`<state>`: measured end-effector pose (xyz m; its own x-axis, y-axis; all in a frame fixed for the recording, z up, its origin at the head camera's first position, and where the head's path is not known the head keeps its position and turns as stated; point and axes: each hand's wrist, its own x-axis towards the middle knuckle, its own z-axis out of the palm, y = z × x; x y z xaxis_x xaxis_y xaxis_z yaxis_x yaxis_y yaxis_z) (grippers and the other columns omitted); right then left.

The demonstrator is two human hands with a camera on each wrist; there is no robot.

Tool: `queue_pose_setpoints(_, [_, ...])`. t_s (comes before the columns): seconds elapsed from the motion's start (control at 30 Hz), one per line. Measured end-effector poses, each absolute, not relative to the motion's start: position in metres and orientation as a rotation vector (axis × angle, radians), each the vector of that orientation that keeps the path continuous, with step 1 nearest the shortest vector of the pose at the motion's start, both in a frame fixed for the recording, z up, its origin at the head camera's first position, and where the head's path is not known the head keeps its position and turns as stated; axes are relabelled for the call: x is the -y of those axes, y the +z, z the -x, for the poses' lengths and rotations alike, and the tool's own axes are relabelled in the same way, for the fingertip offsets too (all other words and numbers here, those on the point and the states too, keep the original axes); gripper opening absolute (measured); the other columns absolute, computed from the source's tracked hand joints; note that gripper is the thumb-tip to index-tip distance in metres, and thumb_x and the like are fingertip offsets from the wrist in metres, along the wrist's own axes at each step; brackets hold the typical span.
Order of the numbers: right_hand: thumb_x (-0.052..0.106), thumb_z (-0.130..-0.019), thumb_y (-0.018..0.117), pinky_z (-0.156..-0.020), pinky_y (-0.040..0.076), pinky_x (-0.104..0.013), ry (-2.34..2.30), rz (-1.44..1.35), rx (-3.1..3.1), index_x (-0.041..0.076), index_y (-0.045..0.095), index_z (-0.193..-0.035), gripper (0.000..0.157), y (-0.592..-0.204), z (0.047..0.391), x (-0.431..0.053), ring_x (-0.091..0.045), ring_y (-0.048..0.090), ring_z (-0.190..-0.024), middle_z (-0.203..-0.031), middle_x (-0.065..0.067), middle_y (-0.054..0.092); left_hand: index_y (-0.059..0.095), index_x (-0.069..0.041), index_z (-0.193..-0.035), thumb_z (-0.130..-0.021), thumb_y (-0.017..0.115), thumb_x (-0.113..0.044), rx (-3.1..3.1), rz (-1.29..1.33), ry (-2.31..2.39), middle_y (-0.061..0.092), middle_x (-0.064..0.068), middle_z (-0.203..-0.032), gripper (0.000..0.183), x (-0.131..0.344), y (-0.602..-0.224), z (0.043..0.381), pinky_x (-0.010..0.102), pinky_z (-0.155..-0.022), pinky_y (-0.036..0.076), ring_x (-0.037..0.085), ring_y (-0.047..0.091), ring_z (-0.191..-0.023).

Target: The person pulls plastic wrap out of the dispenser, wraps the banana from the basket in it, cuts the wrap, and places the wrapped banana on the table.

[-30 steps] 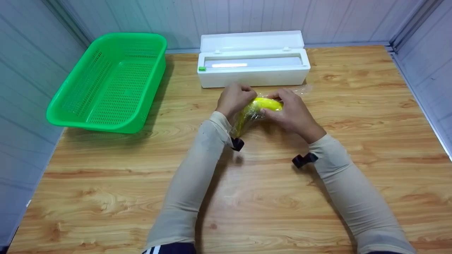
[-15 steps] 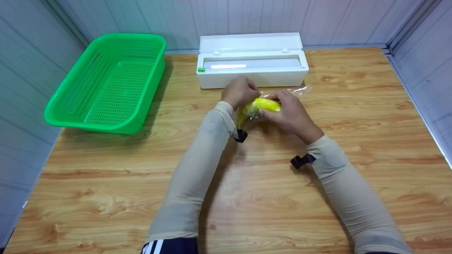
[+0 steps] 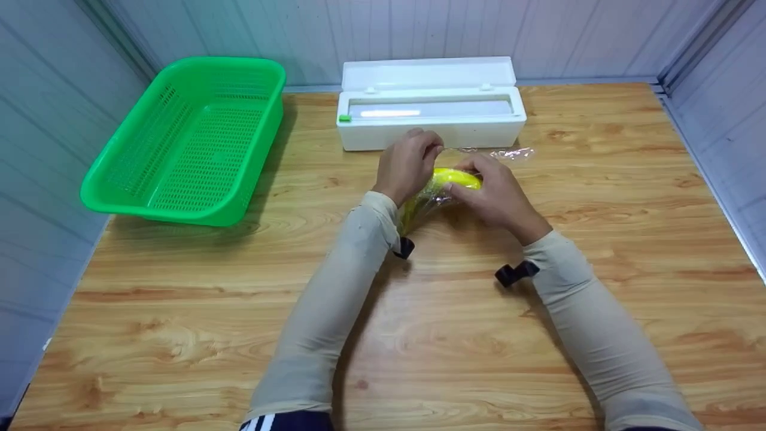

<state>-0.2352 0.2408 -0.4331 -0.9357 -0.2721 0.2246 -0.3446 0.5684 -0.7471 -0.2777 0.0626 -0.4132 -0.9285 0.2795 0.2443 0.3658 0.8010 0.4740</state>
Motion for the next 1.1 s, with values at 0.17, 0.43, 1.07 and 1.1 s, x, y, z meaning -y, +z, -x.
queue_pose_setpoints(0.17, [0.042, -0.078, 0.068, -0.069, 0.038, -0.032, 1.346, -0.494, 2.704, 0.012, 0.058, -0.099, 0.038, -0.433, 0.234, -0.240, -0.014, 0.047, -0.084, -0.096, 0.002, 0.052, 0.065, -0.018, -0.100, -0.093, 0.051, -0.029, 2.675, 0.531, -0.957, 0.059, -0.009, -0.092, 0.019, -0.062, -0.414, 0.274, 0.018, -0.070, 0.040, 0.004, 0.051, -0.079])
queue_pose_setpoints(0.43, [0.040, -0.079, 0.068, -0.067, 0.039, -0.032, 1.352, -0.503, 2.689, 0.013, 0.058, -0.095, 0.033, -0.434, 0.234, -0.240, -0.014, 0.047, -0.081, -0.093, 0.002, 0.053, 0.065, -0.013, -0.096, -0.092, 0.053, -0.023, 2.554, 0.588, -1.290, 0.059, -0.006, -0.089, 0.016, -0.061, -0.407, 0.270, 0.017, -0.072, 0.042, 0.004, 0.051, -0.079])
queue_pose_setpoints(1.07, [0.041, -0.077, 0.070, -0.069, 0.042, -0.031, 1.389, -0.533, 2.657, 0.014, 0.062, -0.096, 0.033, -0.433, 0.236, -0.242, -0.012, 0.050, -0.086, -0.100, 0.005, 0.054, 0.061, -0.003, -0.100, -0.094, 0.050, -0.015, 2.653, 0.762, -1.786, 0.060, 0.007, -0.097, 0.017, -0.054, -0.390, 0.248, 0.024, -0.078, 0.042, 0.014, 0.050, -0.088])
queue_pose_setpoints(1.1, [0.040, -0.077, 0.070, -0.069, 0.041, -0.031, 1.377, -0.534, 2.659, 0.014, 0.062, -0.095, 0.033, -0.433, 0.236, -0.242, -0.012, 0.049, -0.086, -0.100, 0.004, 0.054, 0.060, -0.002, -0.100, -0.094, 0.050, -0.013, 2.652, 0.803, -1.761, 0.060, 0.008, -0.097, 0.017, -0.053, -0.387, 0.244, 0.025, -0.079, 0.041, 0.015, 0.050, -0.088])
